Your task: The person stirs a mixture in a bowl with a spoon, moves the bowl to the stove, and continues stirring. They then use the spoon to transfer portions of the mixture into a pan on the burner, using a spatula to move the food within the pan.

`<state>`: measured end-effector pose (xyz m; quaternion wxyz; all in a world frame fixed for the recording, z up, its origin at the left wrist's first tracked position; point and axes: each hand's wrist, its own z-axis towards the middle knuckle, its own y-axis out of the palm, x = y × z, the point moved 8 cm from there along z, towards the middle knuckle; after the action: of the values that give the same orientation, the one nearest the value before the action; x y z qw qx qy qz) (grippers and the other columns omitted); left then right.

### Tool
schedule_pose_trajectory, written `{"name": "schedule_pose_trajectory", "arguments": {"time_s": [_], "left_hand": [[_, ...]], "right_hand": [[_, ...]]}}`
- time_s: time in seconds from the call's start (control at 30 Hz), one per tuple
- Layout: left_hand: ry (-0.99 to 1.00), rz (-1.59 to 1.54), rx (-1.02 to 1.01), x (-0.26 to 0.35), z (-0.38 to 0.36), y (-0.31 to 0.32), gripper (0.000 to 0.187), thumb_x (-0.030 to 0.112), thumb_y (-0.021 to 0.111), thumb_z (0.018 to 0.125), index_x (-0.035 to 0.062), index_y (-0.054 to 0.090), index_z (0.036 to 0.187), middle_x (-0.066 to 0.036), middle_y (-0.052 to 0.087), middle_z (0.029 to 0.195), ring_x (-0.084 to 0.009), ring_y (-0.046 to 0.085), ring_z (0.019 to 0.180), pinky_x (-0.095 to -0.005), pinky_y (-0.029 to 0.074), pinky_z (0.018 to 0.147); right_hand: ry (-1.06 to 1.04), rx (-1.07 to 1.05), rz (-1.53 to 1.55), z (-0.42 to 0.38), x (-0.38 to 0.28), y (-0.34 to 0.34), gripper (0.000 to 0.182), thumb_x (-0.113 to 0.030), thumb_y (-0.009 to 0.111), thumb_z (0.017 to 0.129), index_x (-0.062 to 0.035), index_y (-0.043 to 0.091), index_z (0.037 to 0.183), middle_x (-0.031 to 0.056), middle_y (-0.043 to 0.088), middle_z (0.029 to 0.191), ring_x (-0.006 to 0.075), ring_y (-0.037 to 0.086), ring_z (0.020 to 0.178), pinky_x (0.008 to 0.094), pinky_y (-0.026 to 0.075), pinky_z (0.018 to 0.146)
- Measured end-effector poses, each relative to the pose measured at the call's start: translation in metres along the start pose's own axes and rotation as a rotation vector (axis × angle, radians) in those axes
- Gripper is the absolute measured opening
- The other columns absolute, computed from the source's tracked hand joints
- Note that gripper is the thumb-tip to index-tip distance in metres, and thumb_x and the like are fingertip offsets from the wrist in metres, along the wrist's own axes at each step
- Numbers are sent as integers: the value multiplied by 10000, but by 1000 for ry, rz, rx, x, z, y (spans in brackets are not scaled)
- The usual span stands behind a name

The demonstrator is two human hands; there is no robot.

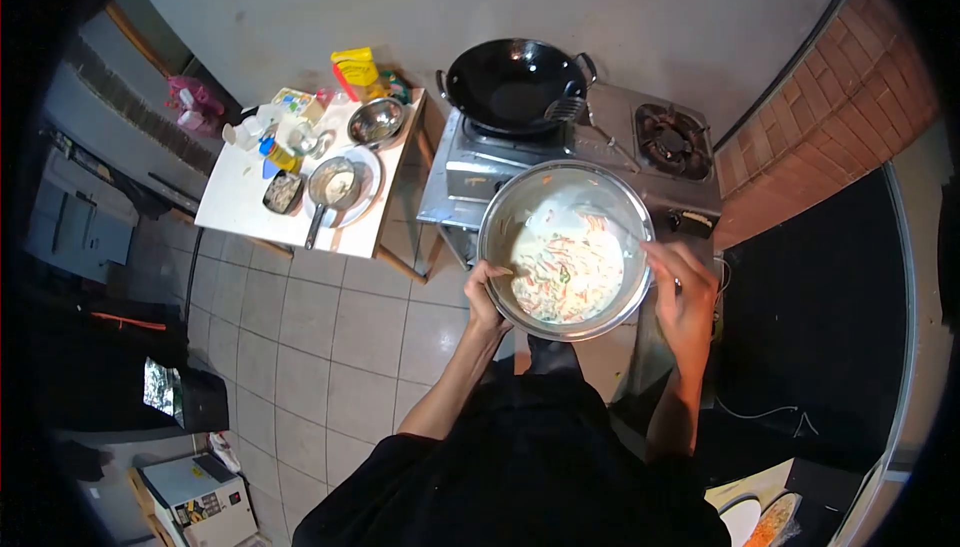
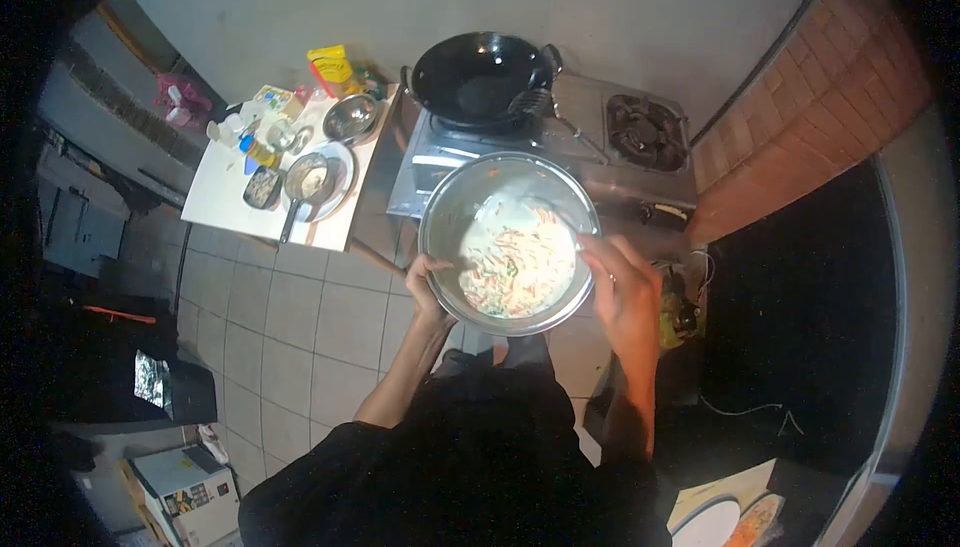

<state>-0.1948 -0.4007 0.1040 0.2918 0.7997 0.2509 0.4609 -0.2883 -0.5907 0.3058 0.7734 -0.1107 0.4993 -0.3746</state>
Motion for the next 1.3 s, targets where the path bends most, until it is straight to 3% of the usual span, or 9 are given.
{"name": "schedule_pose_trajectory", "arguments": {"time_s": [0.13,0.2,0.33,0.43,0.53,0.67,0.93,1.13,1.3], "left_hand": [[5,-79,-15,29,-22,-15,346,162,415,700,-47,529,952,-160,551,900,-273,570,791,-370,500,726],[28,-30,-9,38,-25,-31,353,164,422,701,-45,525,966,-160,545,922,-273,556,816,-373,489,733],[136,32,48,55,-38,-46,275,184,425,721,-20,538,867,-155,536,933,-260,523,852,-372,468,753],[186,78,6,59,-42,-51,254,216,408,756,-9,518,795,-146,523,895,-252,527,835,-375,475,760],[218,98,56,58,-40,-68,273,215,411,745,-18,527,828,-155,532,907,-261,537,854,-377,488,752],[157,4,37,48,-25,-82,323,212,413,727,-32,535,900,-167,543,915,-277,552,862,-380,498,740],[50,10,13,61,-40,-63,404,220,432,682,-52,524,966,-183,544,910,-290,563,823,-368,501,735],[61,-9,-10,63,-30,-67,356,221,429,708,-38,529,932,-178,544,892,-284,560,807,-363,498,730],[90,81,-4,67,-29,-66,285,205,425,715,-22,537,846,-188,551,853,-288,564,785,-364,500,720]], "right_hand": [[35,2,-65,-33,-15,13,170,29,565,806,23,617,969,159,599,822,292,595,701,307,456,620],[108,-109,38,-53,-23,27,154,16,558,824,29,616,967,156,598,825,284,597,701,306,457,613],[145,-92,49,-58,-46,25,153,14,566,822,35,613,966,150,597,825,249,597,700,299,456,600],[18,30,-41,-43,-52,25,163,27,573,807,27,608,967,148,581,797,275,582,692,309,454,599],[-103,87,-199,-46,-63,29,155,33,561,812,26,603,960,151,563,768,313,574,691,330,453,601],[33,54,-82,-72,-69,44,119,10,548,835,45,606,933,166,583,788,319,595,705,344,463,630],[90,256,-15,-56,-56,47,119,-5,530,851,43,611,923,154,572,745,268,565,628,323,427,566],[100,30,90,-70,-60,69,126,-3,535,843,52,614,924,157,590,763,266,582,641,319,453,602],[105,223,52,-47,-44,56,161,21,534,841,28,612,982,135,575,727,201,561,600,281,432,552]]}}
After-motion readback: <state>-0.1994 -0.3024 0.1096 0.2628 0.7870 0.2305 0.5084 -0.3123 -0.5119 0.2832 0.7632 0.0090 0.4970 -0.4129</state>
